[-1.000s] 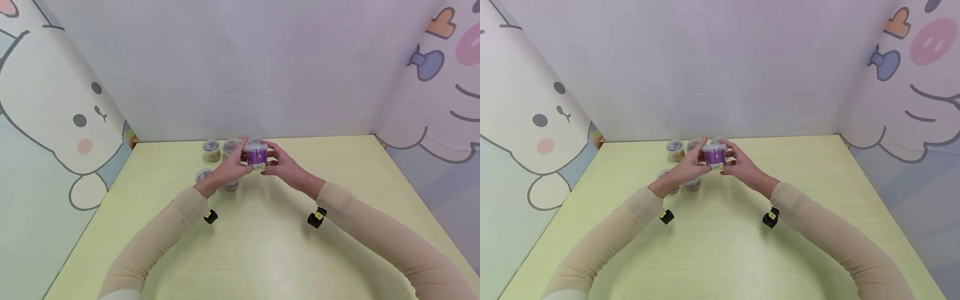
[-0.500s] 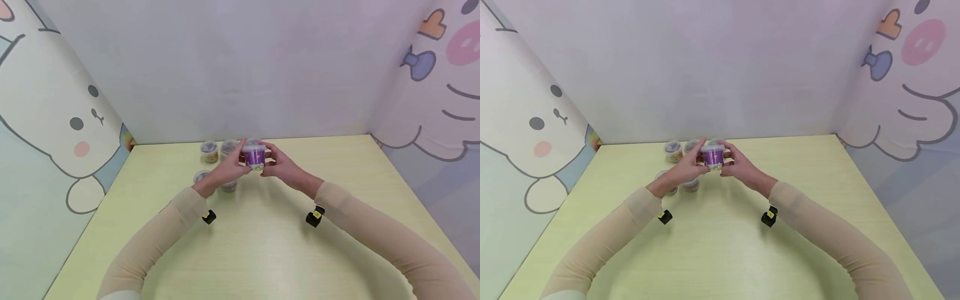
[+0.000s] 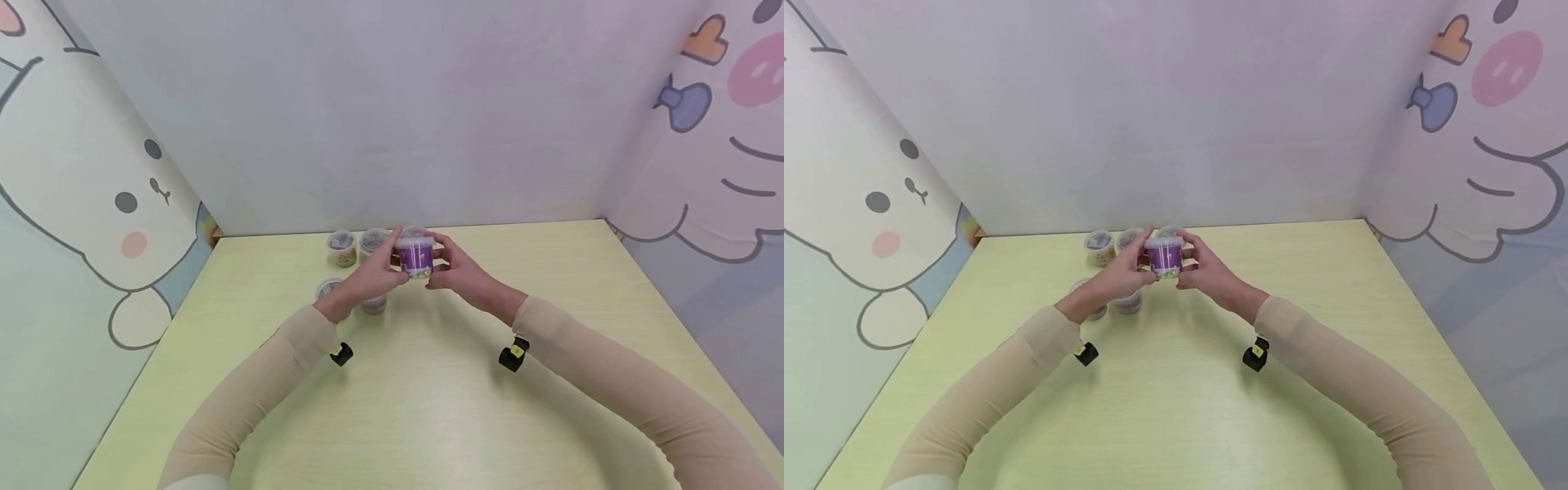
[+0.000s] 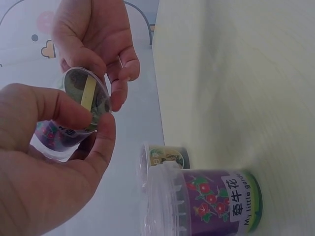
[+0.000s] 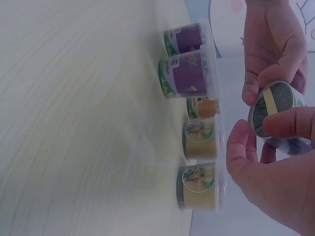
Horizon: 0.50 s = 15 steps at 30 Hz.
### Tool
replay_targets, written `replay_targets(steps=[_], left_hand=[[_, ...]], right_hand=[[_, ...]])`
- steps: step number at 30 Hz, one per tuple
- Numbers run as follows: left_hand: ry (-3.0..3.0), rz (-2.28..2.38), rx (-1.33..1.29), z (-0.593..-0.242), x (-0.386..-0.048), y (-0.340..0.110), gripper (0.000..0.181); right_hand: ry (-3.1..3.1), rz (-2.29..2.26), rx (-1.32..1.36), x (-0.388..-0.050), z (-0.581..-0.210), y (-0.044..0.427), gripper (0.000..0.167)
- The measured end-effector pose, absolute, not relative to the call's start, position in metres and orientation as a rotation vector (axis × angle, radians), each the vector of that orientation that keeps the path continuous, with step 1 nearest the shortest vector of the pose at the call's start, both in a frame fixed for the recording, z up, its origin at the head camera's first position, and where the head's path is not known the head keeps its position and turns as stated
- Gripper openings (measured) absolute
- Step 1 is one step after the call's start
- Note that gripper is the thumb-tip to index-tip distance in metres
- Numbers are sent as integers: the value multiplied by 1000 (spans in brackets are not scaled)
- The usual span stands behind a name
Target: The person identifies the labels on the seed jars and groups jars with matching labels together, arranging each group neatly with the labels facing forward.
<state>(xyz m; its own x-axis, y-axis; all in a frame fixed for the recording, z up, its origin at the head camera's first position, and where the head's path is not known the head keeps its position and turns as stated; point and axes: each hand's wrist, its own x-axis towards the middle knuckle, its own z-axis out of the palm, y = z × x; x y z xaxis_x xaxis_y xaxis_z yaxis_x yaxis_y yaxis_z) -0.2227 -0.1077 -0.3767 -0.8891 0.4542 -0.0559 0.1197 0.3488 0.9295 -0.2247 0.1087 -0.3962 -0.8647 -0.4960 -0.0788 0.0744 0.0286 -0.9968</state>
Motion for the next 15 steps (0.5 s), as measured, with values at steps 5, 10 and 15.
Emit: replay_targets(steps=[5, 10, 15], left_hand=[[2314, 1548, 519, -376, -222, -108, 101], [2317, 1540, 514, -376, -222, -108, 102], [2327, 1541, 505, -376, -221, -107, 102]], right_hand=[[1906, -1892, -426, -224, -396, 108, 89], [1906, -1881, -423, -223, -395, 107, 94], [1900, -1886, -415, -224, -395, 106, 94]])
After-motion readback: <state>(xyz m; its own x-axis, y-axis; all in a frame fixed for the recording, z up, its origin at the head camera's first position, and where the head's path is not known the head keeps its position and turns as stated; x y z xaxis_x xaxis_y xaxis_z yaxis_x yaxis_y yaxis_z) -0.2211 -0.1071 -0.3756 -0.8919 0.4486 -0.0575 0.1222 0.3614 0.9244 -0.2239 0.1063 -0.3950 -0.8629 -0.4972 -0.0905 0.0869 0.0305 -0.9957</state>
